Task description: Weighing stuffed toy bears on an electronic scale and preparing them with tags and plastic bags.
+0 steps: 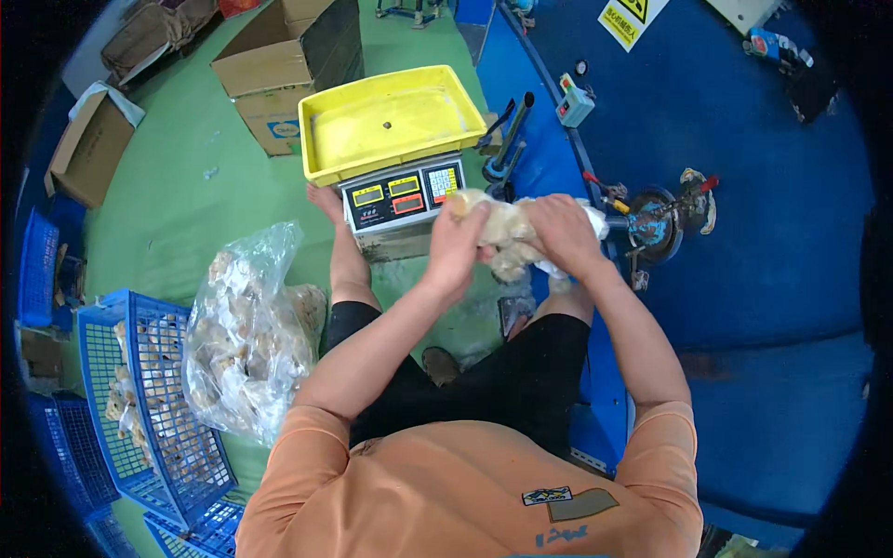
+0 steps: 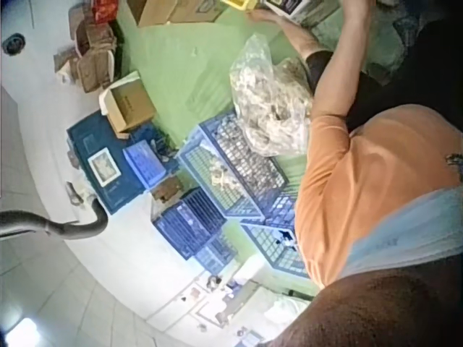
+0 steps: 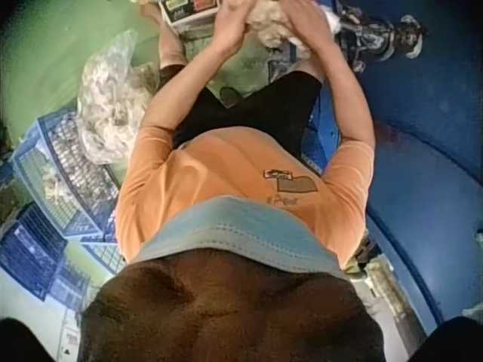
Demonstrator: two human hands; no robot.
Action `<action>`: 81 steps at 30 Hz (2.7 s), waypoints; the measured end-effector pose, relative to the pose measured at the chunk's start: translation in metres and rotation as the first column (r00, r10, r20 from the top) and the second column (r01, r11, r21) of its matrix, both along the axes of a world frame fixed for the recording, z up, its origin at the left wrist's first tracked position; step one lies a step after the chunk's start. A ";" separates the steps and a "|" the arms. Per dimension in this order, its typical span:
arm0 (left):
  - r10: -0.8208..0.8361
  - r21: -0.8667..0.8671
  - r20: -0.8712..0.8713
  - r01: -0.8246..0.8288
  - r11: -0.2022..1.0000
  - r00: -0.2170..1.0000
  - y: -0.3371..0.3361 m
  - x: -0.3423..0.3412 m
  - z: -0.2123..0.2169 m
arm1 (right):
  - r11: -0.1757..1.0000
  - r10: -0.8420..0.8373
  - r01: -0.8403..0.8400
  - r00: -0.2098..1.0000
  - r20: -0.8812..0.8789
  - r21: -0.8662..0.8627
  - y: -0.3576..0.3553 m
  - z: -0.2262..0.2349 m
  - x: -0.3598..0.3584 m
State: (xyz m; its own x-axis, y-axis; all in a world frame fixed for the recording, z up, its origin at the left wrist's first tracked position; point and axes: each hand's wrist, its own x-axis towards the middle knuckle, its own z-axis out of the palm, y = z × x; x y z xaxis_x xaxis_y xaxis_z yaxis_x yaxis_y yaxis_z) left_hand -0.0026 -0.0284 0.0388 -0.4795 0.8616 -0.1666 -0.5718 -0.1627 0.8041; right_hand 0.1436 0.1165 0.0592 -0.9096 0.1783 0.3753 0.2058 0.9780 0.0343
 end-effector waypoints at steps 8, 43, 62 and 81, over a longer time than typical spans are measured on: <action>0.001 0.072 0.394 -0.032 0.997 0.919 -0.012 -0.055 -0.029 | 0.986 -0.110 0.118 0.992 0.068 -0.119 -0.036 0.002 -0.041; 0.083 -0.101 -0.271 -0.114 0.988 0.959 -0.001 -0.035 -0.026 | 0.803 -0.552 0.506 0.831 -0.071 -0.316 -0.014 -0.001 -0.029; -0.125 -0.122 -0.986 0.035 0.992 0.108 -0.061 -0.005 -0.069 | 0.865 -0.366 0.402 0.915 0.171 -0.298 -0.023 0.012 -0.041; 0.098 0.012 0.346 -0.109 0.994 0.933 0.004 0.000 -0.034 | 0.980 -0.116 0.127 0.990 0.083 -0.150 -0.006 0.002 -0.011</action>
